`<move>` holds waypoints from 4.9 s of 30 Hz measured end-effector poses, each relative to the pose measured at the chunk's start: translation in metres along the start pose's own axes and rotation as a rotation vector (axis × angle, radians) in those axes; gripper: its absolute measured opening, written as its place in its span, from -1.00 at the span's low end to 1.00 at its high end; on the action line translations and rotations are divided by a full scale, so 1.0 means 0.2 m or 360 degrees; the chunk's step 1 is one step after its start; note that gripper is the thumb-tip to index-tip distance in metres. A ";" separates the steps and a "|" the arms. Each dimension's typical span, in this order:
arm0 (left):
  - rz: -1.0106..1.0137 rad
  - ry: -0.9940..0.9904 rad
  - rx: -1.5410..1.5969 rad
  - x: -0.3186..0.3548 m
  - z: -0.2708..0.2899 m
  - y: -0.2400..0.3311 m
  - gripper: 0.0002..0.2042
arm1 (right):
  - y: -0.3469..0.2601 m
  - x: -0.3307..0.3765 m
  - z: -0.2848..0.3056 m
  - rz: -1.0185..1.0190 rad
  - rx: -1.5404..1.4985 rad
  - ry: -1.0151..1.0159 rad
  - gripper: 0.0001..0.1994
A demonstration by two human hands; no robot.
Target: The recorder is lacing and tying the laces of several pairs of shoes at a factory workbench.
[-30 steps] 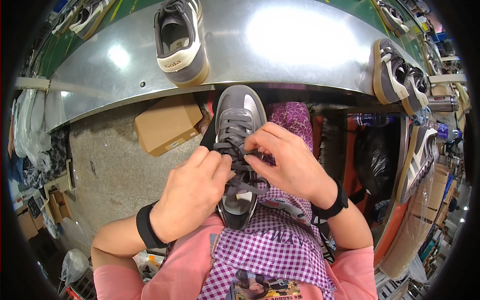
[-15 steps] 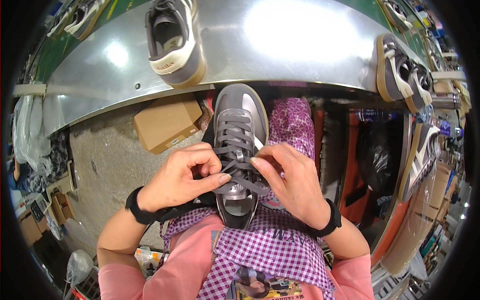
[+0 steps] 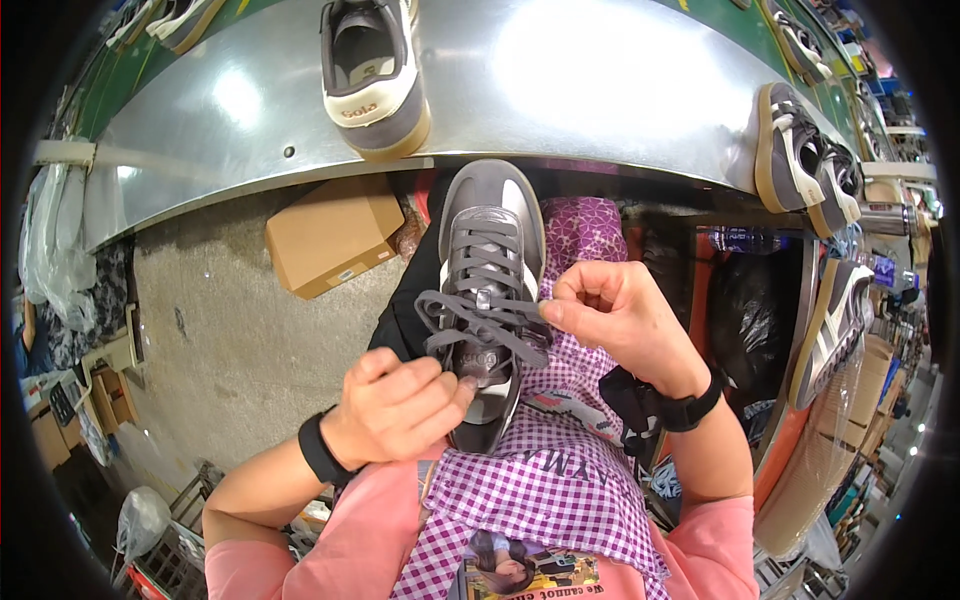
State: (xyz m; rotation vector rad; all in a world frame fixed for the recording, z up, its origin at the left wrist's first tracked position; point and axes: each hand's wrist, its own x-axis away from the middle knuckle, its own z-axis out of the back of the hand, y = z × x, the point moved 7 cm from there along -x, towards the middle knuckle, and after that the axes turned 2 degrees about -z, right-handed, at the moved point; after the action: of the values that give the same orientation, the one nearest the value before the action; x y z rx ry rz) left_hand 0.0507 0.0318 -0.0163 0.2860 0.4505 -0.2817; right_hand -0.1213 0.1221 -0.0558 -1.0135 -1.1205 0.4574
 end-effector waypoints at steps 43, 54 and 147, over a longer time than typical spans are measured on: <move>0.0863 -0.0166 0.0803 -0.18 -0.01 -0.24 -0.82 | -0.02 0.19 -0.10 0.0131 -0.0199 0.0066 -0.87; 0.0868 -0.0538 0.2042 -0.09 -0.04 -0.30 -0.87 | -0.01 0.25 -0.08 0.0307 0.0352 0.0209 -0.78; 0.0443 -0.0705 0.1377 -0.20 -0.02 -0.15 -0.78 | -0.10 0.19 -0.12 0.0856 0.1347 0.0906 -0.80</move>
State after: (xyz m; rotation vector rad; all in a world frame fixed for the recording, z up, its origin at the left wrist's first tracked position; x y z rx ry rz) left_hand 0.0044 0.0139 -0.0068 1.0962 -0.1791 -0.2444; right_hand -0.0879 0.1296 -0.0209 -0.5963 -0.0729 0.9048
